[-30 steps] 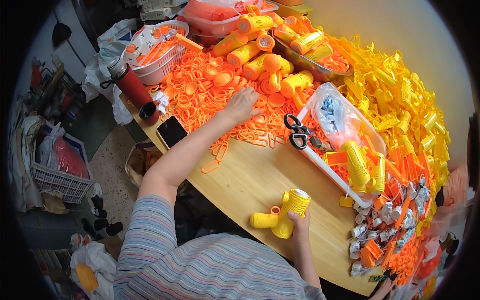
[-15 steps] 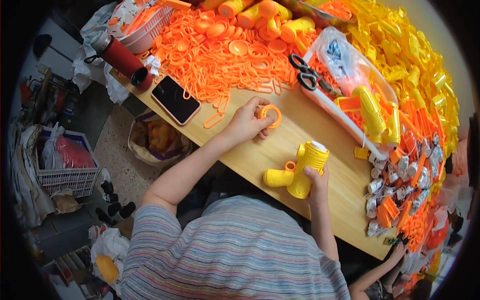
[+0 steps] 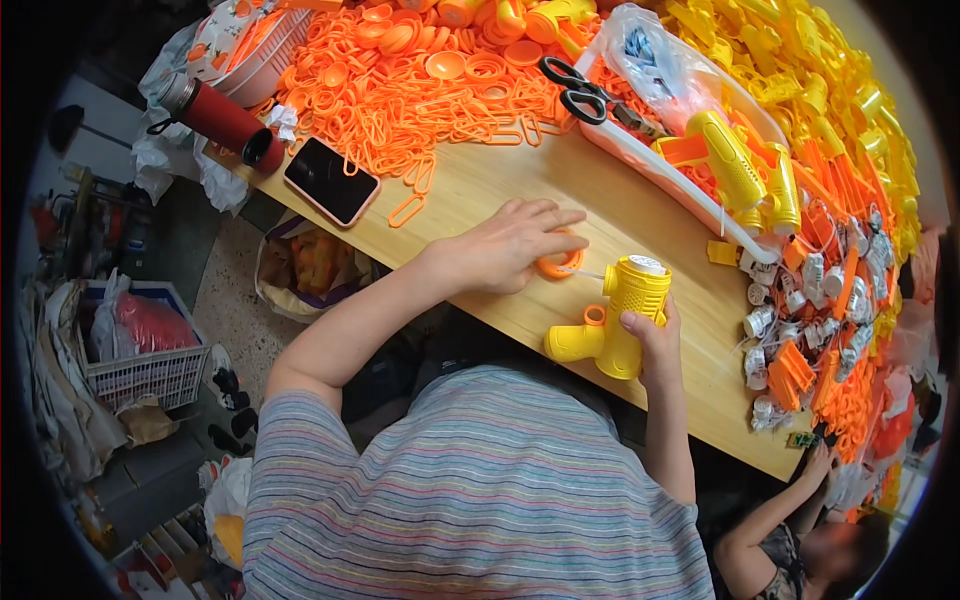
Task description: Assembling plastic toy gun components and applying decorative stickers at a factory workbench.
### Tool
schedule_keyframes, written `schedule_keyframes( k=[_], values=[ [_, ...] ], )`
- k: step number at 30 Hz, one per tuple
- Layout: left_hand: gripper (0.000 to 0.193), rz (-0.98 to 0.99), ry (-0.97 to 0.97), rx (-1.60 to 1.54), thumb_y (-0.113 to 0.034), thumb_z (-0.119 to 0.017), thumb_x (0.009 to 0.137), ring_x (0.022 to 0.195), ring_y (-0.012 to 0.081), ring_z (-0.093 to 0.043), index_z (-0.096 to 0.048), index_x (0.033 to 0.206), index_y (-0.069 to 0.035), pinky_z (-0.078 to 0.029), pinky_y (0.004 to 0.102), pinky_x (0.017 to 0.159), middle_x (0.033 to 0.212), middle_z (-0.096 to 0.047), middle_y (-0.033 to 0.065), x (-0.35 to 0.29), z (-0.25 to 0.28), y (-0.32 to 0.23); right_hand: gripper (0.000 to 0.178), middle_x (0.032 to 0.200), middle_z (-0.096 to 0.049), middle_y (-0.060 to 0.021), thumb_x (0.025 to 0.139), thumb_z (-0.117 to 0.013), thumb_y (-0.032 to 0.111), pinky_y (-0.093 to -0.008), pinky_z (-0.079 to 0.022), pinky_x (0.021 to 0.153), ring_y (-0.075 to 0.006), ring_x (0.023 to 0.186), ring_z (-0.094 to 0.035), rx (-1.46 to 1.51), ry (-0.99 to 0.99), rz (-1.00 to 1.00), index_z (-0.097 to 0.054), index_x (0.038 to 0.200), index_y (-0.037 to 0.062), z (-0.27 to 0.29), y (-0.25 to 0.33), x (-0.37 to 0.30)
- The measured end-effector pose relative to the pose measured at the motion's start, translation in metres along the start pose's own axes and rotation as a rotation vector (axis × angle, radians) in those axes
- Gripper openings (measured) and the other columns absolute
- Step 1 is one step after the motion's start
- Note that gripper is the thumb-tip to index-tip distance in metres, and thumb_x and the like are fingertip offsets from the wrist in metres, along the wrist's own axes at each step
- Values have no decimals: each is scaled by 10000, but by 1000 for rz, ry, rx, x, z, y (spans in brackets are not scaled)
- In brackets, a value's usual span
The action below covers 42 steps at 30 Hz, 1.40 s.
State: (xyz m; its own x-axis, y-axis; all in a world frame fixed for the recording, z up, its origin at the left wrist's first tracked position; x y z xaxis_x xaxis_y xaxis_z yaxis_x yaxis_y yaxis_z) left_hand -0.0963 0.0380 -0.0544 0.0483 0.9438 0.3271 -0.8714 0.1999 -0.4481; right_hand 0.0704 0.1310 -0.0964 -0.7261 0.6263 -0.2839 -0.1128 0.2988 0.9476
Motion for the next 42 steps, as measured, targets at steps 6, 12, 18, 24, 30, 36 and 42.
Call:
schedule_keyframes(
  k=[6, 12, 18, 24, 30, 36, 42],
  values=[
    [494, 45, 114, -186, -58, -683, 745, 1076, 268, -517, -548, 1219, -87, -416, 378, 940, 1179, -511, 123, 7, -11, 12, 627, 1075, -604, -82, 724, -740, 252, -303, -486, 846, -157, 954, -593, -108, 56, -24, -469, 1232, 5, 1, 5, -6],
    [454, 442, 101, -1006, -149, -719, 809, 1013, 126, -535, -546, 1220, -63, -444, 280, 893, 1093, -566, 46, 10, -7, 14, 533, 997, -631, -62, 740, -771, 224, -284, -488, 785, -134, 877, -609, -240, 195, -50, -543, 1172, 13, -36, 23, -8],
    [456, 605, 330, -1165, -145, -722, 815, 996, 112, -556, -541, 1220, -40, -455, 267, 891, 1063, -603, 27, -1, -18, 0, 564, 986, -634, -71, 746, -763, 229, -273, -485, 786, -132, 885, -604, -425, 385, -25, -527, 1201, -6, -67, 30, -9],
    [368, 560, 250, -1273, -182, -694, 845, 954, 100, -565, -563, 1155, -30, -463, 259, 859, 1018, -607, 25, -17, -25, -1, 555, 959, -644, -69, 739, -769, 225, -274, -491, 774, -132, 879, -615, -345, 402, -72, -537, 1187, -6, -73, 18, -10],
    [215, 844, 190, -1149, -251, -620, 901, 866, 78, -552, -539, 878, -54, -457, 238, 802, 936, -591, 39, -26, -47, 0, 537, 939, -656, -74, 733, -768, 193, -281, -497, 774, -139, 845, -627, -397, 409, -105, -544, 1176, -13, -84, 5, -15],
    [146, 660, -12, -1586, -178, -609, 887, 889, 96, -557, -520, 839, -73, -462, 249, 807, 993, -591, 84, -29, -44, -9, 513, 868, -669, -86, 717, -780, 251, -284, -509, 730, -153, 794, -645, -337, 452, -73, -582, 1117, -1, -85, 1, -15],
    [74, 769, 75, -1605, -118, -507, 889, 983, 135, -542, -539, 882, -51, -442, 292, 885, 1090, -561, 121, -33, -54, -12, 502, 862, -658, -76, 707, -789, 249, -282, -507, 711, -152, 775, -637, -295, 467, -92, -592, 1094, -1, -89, -4, -15]
  ],
)
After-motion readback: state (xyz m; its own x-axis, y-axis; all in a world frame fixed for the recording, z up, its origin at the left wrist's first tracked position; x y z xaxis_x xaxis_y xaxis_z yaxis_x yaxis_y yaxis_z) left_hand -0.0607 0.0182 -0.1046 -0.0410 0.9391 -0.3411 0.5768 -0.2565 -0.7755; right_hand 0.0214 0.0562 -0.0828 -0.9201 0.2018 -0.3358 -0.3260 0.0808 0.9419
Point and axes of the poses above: each hand's wrist, its own x-axis towards the middle knuckle, its own z-axis out of the back of the hand, y = z × x, the point moved 8 cm from there along x, towards the middle knuckle
